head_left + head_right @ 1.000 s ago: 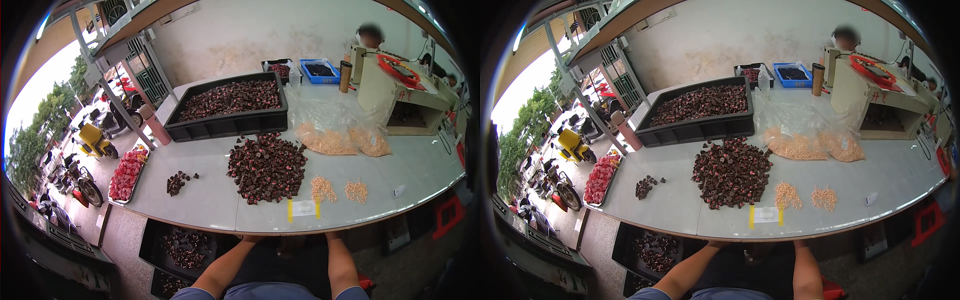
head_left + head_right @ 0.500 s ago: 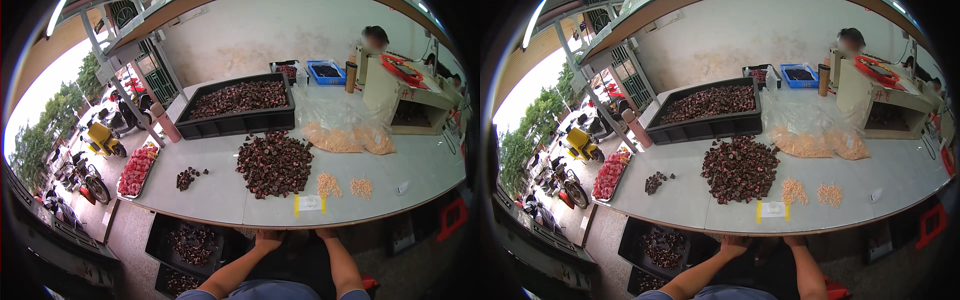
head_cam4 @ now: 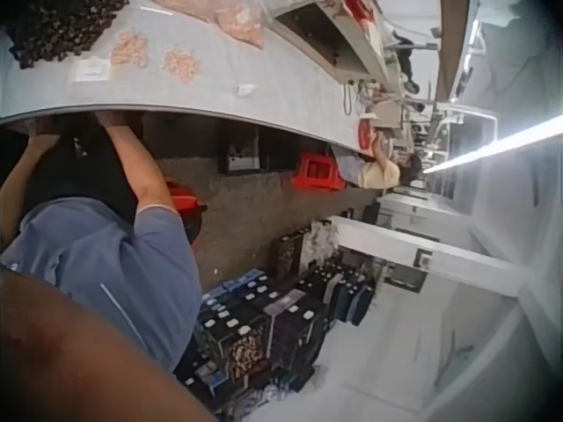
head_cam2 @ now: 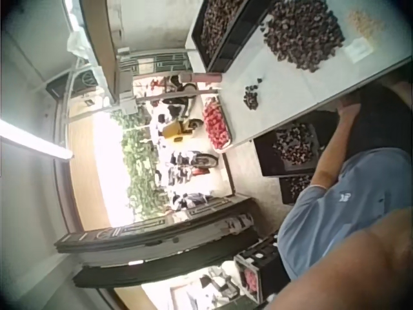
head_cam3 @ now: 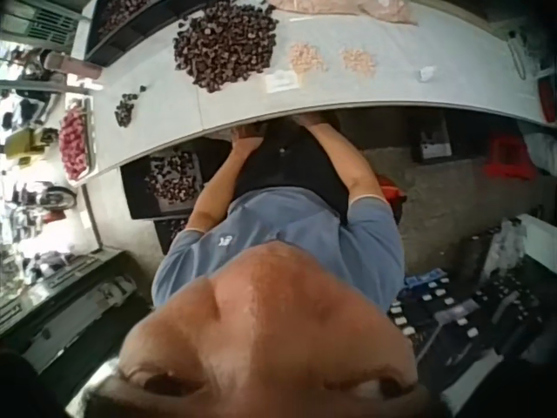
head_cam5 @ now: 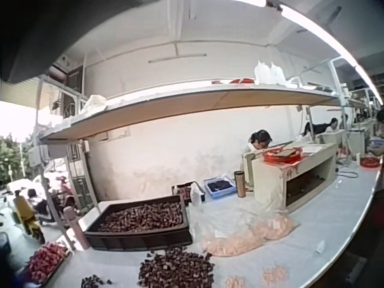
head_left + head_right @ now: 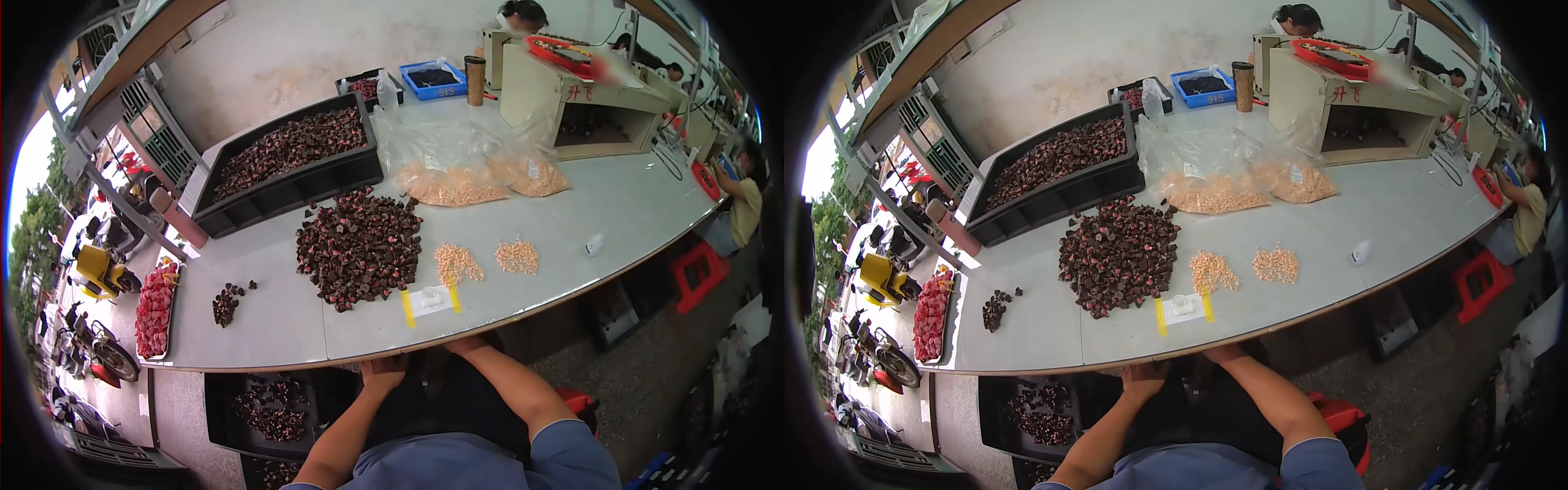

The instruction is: The person assembles small parts by picking up dark pieces and light-colored components from the table and pressing them together by hand.

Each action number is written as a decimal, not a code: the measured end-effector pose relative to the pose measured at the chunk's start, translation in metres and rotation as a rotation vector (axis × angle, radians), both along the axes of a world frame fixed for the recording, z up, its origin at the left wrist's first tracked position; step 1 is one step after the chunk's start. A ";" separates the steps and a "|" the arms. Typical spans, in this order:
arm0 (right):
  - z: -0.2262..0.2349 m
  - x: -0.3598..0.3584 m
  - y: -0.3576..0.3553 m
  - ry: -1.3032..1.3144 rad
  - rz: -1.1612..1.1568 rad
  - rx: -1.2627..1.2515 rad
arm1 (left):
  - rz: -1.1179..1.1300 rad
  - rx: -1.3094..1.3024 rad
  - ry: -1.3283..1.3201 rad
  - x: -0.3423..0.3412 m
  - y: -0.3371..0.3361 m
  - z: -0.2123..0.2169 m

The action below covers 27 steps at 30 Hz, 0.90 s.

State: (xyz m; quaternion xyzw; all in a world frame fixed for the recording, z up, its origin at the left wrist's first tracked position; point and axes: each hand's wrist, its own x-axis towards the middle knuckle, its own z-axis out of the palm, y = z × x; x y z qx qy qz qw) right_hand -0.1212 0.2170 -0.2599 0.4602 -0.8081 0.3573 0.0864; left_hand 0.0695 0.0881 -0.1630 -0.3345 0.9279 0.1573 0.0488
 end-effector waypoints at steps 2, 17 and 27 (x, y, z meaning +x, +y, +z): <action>-0.003 -0.003 0.003 -0.033 0.034 0.028 | 0.009 0.047 -0.051 0.002 -0.001 0.001; -0.007 -0.003 0.011 -0.012 0.011 0.211 | -0.027 0.009 0.053 -0.002 -0.007 -0.008; -0.044 -0.076 0.081 -0.848 -0.020 -0.238 | -0.009 -0.054 0.036 0.007 -0.004 0.009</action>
